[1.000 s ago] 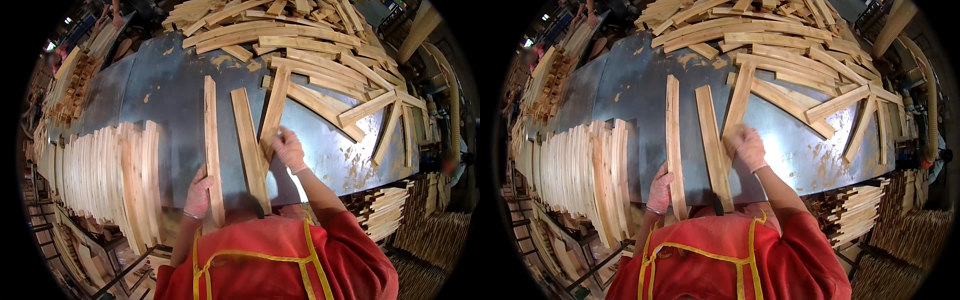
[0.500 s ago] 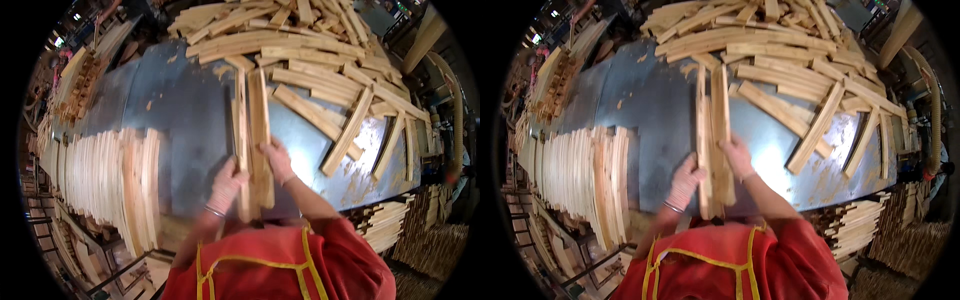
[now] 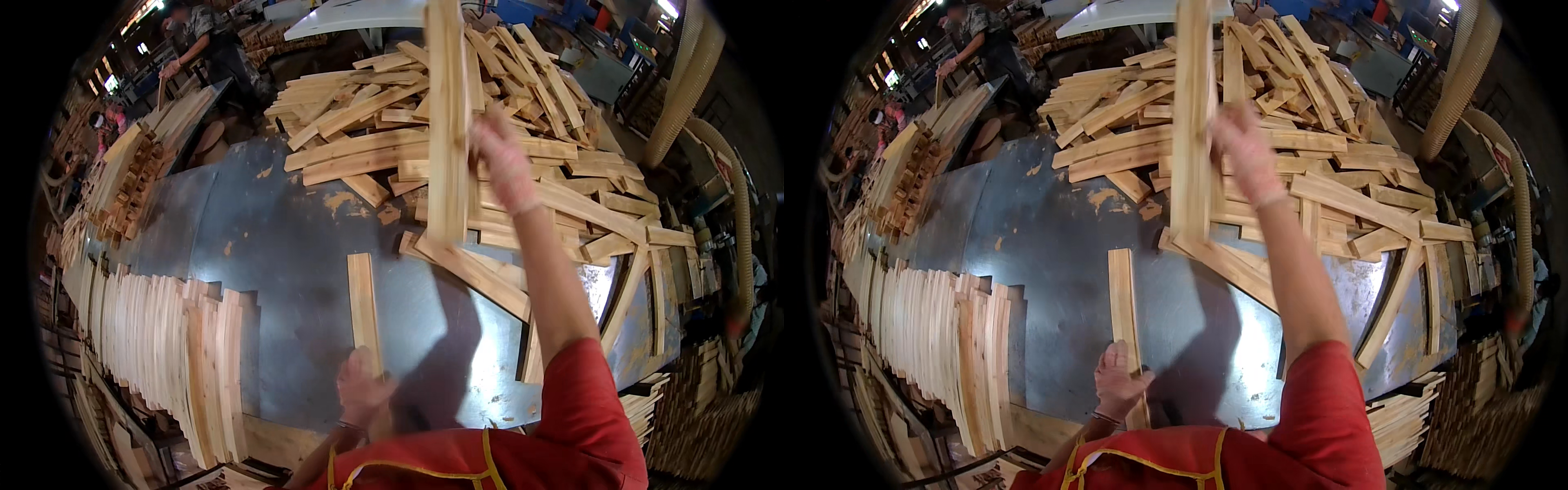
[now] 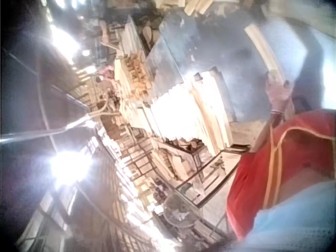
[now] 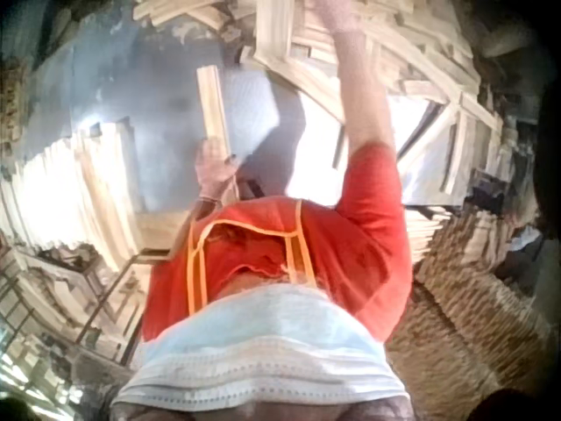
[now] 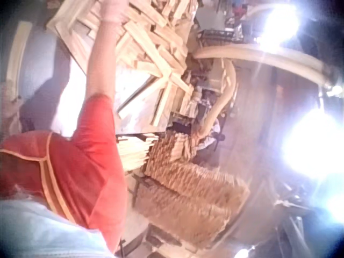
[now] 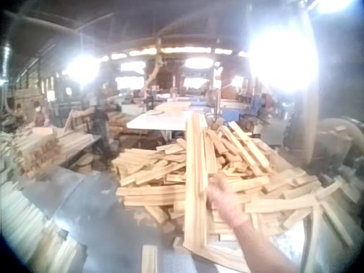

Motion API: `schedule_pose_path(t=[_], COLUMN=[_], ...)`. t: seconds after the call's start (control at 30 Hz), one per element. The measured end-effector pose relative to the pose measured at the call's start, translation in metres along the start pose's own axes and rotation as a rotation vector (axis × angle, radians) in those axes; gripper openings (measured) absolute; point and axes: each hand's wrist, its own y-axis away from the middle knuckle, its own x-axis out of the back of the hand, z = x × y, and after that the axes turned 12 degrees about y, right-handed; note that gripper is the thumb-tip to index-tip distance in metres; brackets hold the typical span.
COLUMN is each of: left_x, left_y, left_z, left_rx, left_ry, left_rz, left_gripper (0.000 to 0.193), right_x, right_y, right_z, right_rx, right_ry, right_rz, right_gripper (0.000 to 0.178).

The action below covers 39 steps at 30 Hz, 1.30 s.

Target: The person picks up individual wooden planks from a large pile on a metal table and stacks them neatly on the left side. The person handles the planks by hand, aligning them into a growing stack while another worker is visible in the background.

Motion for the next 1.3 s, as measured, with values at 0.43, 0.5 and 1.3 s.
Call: schedule_pose_path(t=[0.43, 0.5, 1.3], left_x=[0.043, 0.087, 0.128], left_y=[0.009, 0.006, 0.061], left_z=[-0.092, -0.058, -0.174], left_rx=[0.341, 0.629, 0.224], left_ry=[1.317, 1.632, -0.196], left_rz=[-0.316, -0.353, -0.007], left_gripper=[0.058, 0.046, 0.091], right_x=[0.128, 0.095, -0.186], right_y=[0.261, 0.265, 0.286], right_z=[0.215, 0.177, 0.055], right_rx=[-0.665, -0.665, -0.1], right_ry=[1.213, 0.916, 0.897], right_rz=[0.23, 0.173, -0.665], right_gripper=[0.065, 0.063, 0.071])
